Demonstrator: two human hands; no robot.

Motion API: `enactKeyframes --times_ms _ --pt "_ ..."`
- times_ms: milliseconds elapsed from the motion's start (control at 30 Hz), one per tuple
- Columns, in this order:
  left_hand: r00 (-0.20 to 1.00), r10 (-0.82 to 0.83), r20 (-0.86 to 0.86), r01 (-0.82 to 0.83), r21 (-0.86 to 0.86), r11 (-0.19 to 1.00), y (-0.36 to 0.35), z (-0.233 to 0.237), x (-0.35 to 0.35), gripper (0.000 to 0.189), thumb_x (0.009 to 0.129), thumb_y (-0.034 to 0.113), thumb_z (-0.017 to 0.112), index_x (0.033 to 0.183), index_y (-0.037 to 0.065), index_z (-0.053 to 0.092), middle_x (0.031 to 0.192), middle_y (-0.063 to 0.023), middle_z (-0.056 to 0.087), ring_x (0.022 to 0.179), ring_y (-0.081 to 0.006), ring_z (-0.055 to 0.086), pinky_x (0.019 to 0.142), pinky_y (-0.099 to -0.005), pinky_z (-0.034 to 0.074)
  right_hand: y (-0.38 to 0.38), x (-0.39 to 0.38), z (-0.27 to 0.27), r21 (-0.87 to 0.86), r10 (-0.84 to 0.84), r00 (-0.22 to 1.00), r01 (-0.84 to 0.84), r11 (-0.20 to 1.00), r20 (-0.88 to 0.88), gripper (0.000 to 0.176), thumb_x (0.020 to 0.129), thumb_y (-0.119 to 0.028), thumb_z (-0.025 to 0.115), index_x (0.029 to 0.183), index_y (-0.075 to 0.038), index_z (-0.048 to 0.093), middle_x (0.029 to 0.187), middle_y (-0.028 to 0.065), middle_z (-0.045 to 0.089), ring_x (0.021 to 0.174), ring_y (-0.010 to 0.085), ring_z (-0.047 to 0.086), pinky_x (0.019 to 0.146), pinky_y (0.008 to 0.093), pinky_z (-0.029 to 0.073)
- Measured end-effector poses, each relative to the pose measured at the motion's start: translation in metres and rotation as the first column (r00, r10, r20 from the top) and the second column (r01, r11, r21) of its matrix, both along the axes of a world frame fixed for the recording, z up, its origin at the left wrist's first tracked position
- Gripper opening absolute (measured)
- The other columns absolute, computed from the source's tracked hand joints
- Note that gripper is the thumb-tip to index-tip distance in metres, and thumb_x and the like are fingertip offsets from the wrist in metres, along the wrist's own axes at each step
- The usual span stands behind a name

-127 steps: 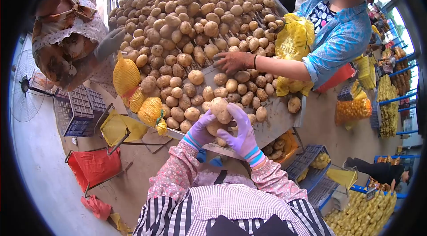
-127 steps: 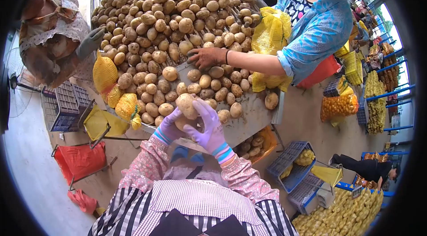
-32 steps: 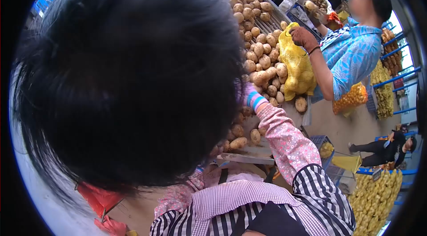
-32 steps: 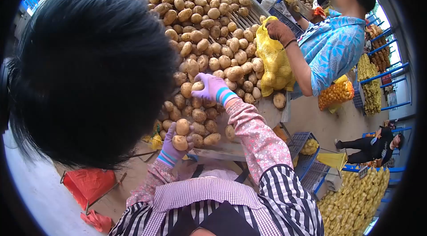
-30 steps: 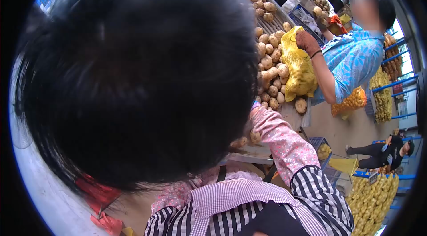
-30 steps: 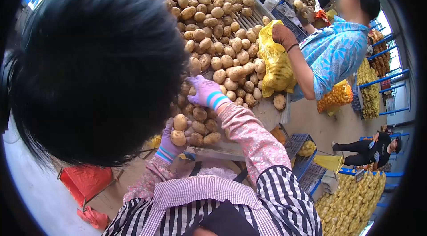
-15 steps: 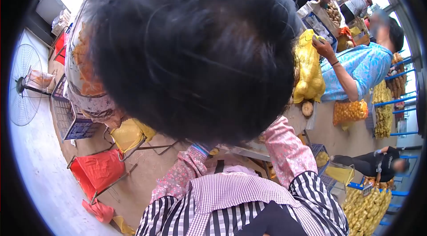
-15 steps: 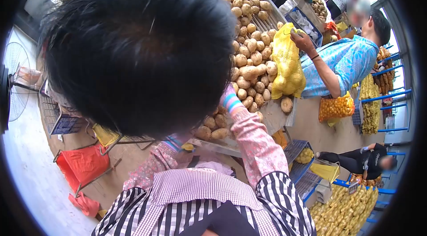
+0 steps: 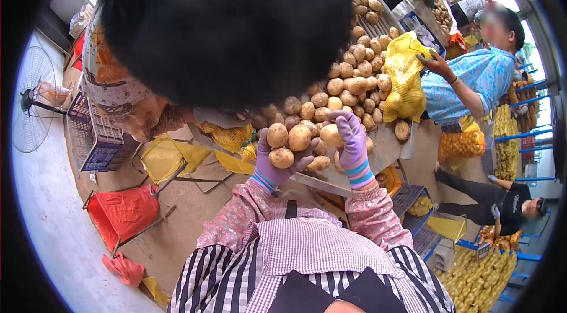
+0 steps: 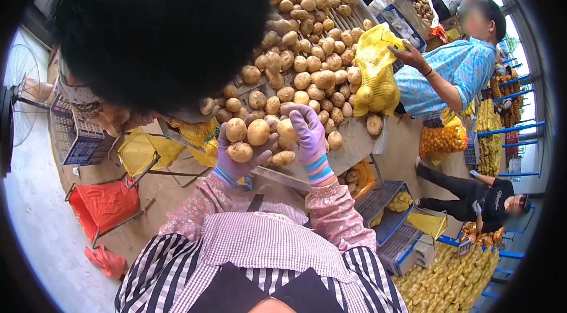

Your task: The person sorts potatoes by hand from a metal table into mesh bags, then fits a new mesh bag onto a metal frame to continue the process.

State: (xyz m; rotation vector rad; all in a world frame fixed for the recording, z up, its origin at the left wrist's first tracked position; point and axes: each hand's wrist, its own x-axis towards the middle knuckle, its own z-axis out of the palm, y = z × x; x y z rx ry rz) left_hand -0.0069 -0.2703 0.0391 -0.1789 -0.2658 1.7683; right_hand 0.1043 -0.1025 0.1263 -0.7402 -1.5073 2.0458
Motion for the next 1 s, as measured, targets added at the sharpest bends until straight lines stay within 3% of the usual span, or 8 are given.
enactKeyframes --times_ms 200,267,300,400,500,833,900,1000 --pt "0.999 0.008 -0.052 -0.012 -0.069 0.998 0.005 0.037 0.032 0.077 0.094 0.067 0.060 0.154 0.020 0.047 0.159 -0.0163 0.044 0.146 -0.0456 0.042 0.111 -0.0666 0.045 -0.017 0.015 0.002 0.089 -0.107 0.982 0.122 0.988 -0.157 0.037 0.104 -0.026 0.065 0.130 0.001 0.060 0.133 0.0109 0.062 0.121 0.0170 0.058 0.108 0.0323 0.046" --pt "0.994 0.051 -0.093 -0.060 -0.097 0.994 0.002 0.040 0.040 0.076 0.096 0.066 0.058 0.154 0.020 0.047 0.158 -0.0153 0.045 0.145 -0.0431 0.044 0.113 -0.0659 0.044 -0.033 0.028 0.004 0.469 0.070 0.997 -0.048 0.882 -0.031 0.038 0.103 -0.022 0.064 0.132 0.002 0.059 0.139 0.0159 0.060 0.129 0.0251 0.057 0.112 0.0368 0.044" --pt "0.993 0.085 -0.088 -0.093 -0.094 0.991 0.001 0.037 0.043 0.075 0.097 0.066 0.054 0.155 0.018 0.047 0.159 -0.0148 0.044 0.146 -0.0407 0.043 0.117 -0.0629 0.038 -0.040 0.032 0.009 0.473 0.076 0.997 -0.051 0.880 -0.034 0.038 0.103 -0.022 0.064 0.132 0.002 0.059 0.139 0.0159 0.060 0.129 0.0251 0.057 0.112 0.0368 0.044" --pt "0.986 0.155 -0.059 -0.161 -0.130 0.978 -0.004 0.031 0.050 0.075 0.098 0.067 0.050 0.154 0.017 0.047 0.158 -0.0131 0.046 0.144 -0.0360 0.045 0.121 -0.0588 0.035 -0.058 0.044 0.017 0.752 0.239 0.965 -0.234 0.616 0.105 0.042 0.098 -0.015 0.065 0.136 -0.001 0.059 0.144 0.0224 0.056 0.136 0.0400 0.053 0.116 0.0449 0.041" --pt "0.973 0.226 -0.048 -0.231 -0.161 0.960 -0.014 0.030 0.055 0.075 0.099 0.068 0.049 0.154 0.017 0.046 0.155 -0.0123 0.050 0.142 -0.0342 0.049 0.118 -0.0546 0.040 -0.066 0.046 0.015 0.875 0.240 0.960 -0.237 0.422 0.144 0.046 0.096 -0.015 0.066 0.139 -0.001 0.057 0.145 0.0222 0.056 0.137 0.0408 0.052 0.117 0.0484 0.040" --pt "0.916 0.380 -0.129 -0.370 0.095 0.924 -0.106 0.062 0.025 0.066 0.099 0.062 0.052 0.143 0.014 0.053 0.147 -0.0113 0.055 0.139 -0.0319 0.050 0.118 -0.0574 0.039 -0.098 0.035 0.026 0.813 0.229 0.966 -0.228 0.536 0.120 0.051 0.102 -0.033 0.063 0.140 0.000 0.056 0.145 0.0225 0.056 0.137 0.0373 0.052 0.116 0.0454 0.040" --pt "0.850 0.473 -0.232 -0.492 -0.031 0.870 -0.134 0.055 0.012 0.067 0.098 0.060 0.058 0.146 0.014 0.048 0.147 -0.0105 0.055 0.137 -0.0305 0.052 0.118 -0.0564 0.040 -0.100 0.034 0.018 0.758 0.194 0.970 -0.238 0.607 0.149 0.051 0.103 -0.033 0.062 0.140 0.002 0.057 0.145 0.0214 0.057 0.137 0.0356 0.054 0.117 0.0429 0.040" --pt "0.231 0.116 -0.966 -0.894 -0.164 0.417 -0.183 0.045 -0.017 0.062 0.098 0.053 0.063 0.144 0.015 0.048 0.144 -0.0096 0.057 0.135 -0.0282 0.054 0.115 -0.0557 0.044 -0.104 0.036 -0.002 0.693 0.186 0.966 -0.257 0.674 0.178 0.049 0.104 -0.031 0.062 0.142 0.001 0.056 0.143 0.0182 0.059 0.135 0.0306 0.055 0.115 0.0400 0.041"
